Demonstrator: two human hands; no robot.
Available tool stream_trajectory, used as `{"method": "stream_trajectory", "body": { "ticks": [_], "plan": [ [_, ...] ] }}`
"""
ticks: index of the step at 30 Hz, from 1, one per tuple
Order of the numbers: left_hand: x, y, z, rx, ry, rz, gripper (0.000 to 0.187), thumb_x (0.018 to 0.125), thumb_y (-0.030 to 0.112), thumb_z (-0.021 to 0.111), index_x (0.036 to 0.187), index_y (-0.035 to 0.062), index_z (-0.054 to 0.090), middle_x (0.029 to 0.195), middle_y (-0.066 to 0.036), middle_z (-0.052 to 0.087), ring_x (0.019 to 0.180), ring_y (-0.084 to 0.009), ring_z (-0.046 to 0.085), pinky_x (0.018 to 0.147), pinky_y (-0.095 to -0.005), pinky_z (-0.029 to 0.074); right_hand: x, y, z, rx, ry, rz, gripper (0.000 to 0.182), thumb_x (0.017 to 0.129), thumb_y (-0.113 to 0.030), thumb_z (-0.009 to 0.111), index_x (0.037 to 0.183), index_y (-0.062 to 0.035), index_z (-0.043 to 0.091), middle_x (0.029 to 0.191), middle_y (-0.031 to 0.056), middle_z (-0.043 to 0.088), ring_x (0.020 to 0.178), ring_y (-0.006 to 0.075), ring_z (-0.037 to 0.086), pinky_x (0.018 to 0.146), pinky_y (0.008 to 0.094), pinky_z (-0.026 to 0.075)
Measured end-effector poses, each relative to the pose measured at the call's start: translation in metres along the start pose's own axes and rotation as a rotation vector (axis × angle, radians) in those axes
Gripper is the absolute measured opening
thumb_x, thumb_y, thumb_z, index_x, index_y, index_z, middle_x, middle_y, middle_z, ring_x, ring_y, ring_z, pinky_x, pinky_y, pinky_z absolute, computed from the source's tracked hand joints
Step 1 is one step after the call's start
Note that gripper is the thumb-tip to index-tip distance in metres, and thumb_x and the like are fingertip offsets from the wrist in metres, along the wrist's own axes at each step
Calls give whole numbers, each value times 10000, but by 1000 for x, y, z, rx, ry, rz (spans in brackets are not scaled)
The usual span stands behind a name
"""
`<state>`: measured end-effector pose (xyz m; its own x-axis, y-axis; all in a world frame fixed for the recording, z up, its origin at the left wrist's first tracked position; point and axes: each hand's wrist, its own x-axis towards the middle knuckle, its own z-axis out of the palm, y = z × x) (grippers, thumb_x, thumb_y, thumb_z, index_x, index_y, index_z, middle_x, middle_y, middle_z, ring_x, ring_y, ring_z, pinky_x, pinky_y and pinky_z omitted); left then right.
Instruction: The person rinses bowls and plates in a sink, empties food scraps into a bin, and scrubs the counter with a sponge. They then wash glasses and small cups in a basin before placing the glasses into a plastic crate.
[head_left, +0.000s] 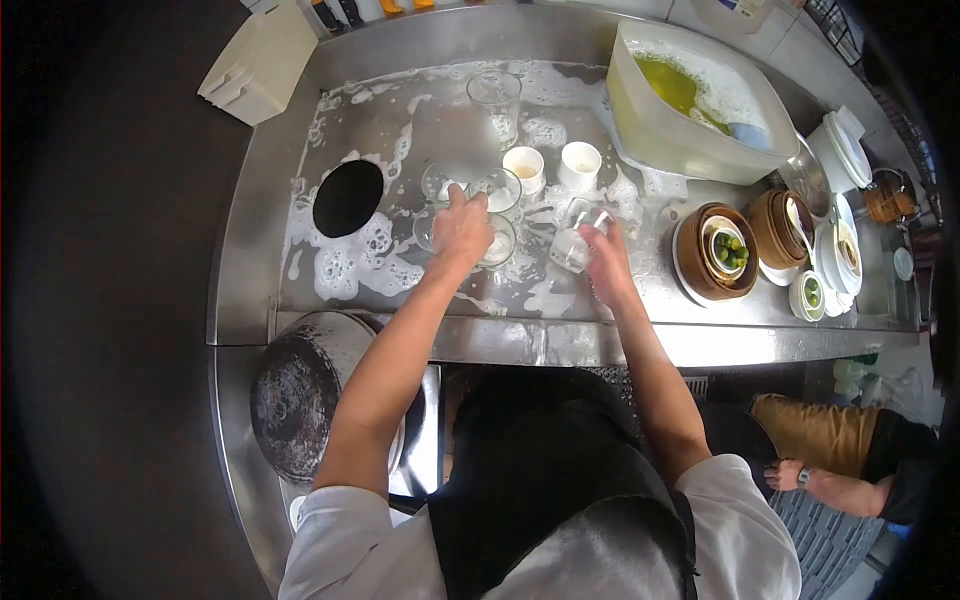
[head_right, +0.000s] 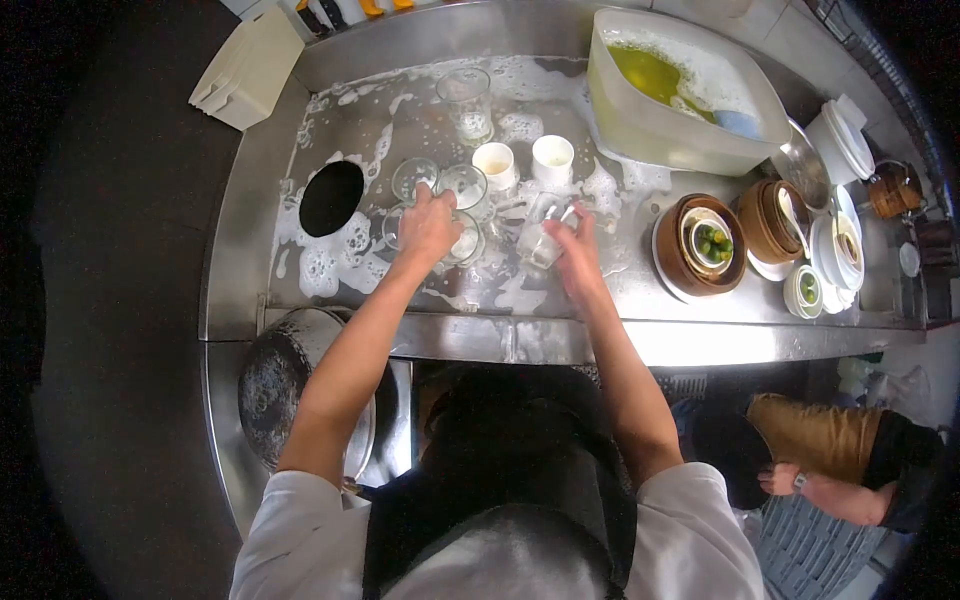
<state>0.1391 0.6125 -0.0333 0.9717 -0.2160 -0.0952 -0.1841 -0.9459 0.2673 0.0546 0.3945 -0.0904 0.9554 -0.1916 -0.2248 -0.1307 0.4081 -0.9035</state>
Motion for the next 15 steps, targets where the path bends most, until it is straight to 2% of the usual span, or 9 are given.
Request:
{"method": "stream_trajectory", "body": {
  "ticks": [2, 3, 6, 7, 10, 12, 13, 15],
  "plan": [
    [0, -2, 1, 6, 8, 15, 365, 727, 181, 724, 1071, 102, 628, 1178, -217, 479, 901, -436, 635, 794, -459, 541, -2, -11, 1, 479, -83, 334, 609, 851, -321, 636, 1316, -48, 355, 1107, 172, 574, 934, 336, 603, 823, 451, 511],
    [0, -2, 1, 8, 15, 22, 363, 730, 179, 724, 1071, 100, 627, 1176, -222, 479, 896, -438, 636, 788, -461, 544, -3, -15, 4, 517, 10, 396, 543, 870, -394, 589, 1261, -51, 432, 1117, 188, 573, 907, 326, 613, 750, 421, 541],
    [1, -10, 4, -31, 22, 83, 368, 732, 169, 727, 1074, 85, 619, 1173, -232, 479, 891, -447, 636, 778, -465, 547, 9, -34, -3, 682, -92, 411, 491, 877, -385, 569, 1211, -44, 456, 1079, 175, 579, 961, 321, 595, 747, 423, 558],
    [0, -10, 2, -24, 33, 97, 349, 746, 144, 695, 1080, 75, 623, 1167, -234, 480, 858, -439, 645, 754, -463, 553, 7, -53, 8, 668, 25, 421, 497, 867, -379, 590, 1211, -47, 454, 1079, 177, 574, 934, 323, 597, 745, 410, 559],
    [-3, -10, 1, -12, 61, 121, 323, 776, 86, 623, 1098, 57, 630, 1153, -237, 483, 788, -420, 665, 705, -456, 565, 0, -98, 25, 541, 103, 296, 503, 842, -339, 643, 1200, -36, 462, 1097, 175, 565, 935, 323, 594, 741, 411, 550],
    [-2, -13, 5, -16, 79, 123, 329, 779, 70, 606, 1107, 61, 631, 1150, -237, 484, 781, -416, 667, 704, -453, 565, -1, -118, 17, 377, 19, 241, 546, 820, -298, 679, 1224, -30, 427, 1099, 181, 556, 960, 304, 585, 740, 414, 539],
    [-1, -13, 5, -28, 72, 114, 332, 765, 92, 640, 1095, 63, 624, 1153, -236, 487, 802, -421, 662, 714, -457, 562, -1, -122, 14, 296, -22, 215, 572, 809, -277, 697, 1236, -28, 410, 1100, 184, 551, 972, 295, 581, 740, 416, 534],
    [-1, -13, 6, -47, 58, 96, 354, 737, 135, 708, 1071, 68, 611, 1160, -232, 493, 842, -432, 653, 733, -464, 555, 2, -105, 10, -25, 172, -95, 617, 801, -251, 710, 1264, -38, 362, 1074, 191, 552, 964, 272, 582, 762, 402, 520]
  ]
}}
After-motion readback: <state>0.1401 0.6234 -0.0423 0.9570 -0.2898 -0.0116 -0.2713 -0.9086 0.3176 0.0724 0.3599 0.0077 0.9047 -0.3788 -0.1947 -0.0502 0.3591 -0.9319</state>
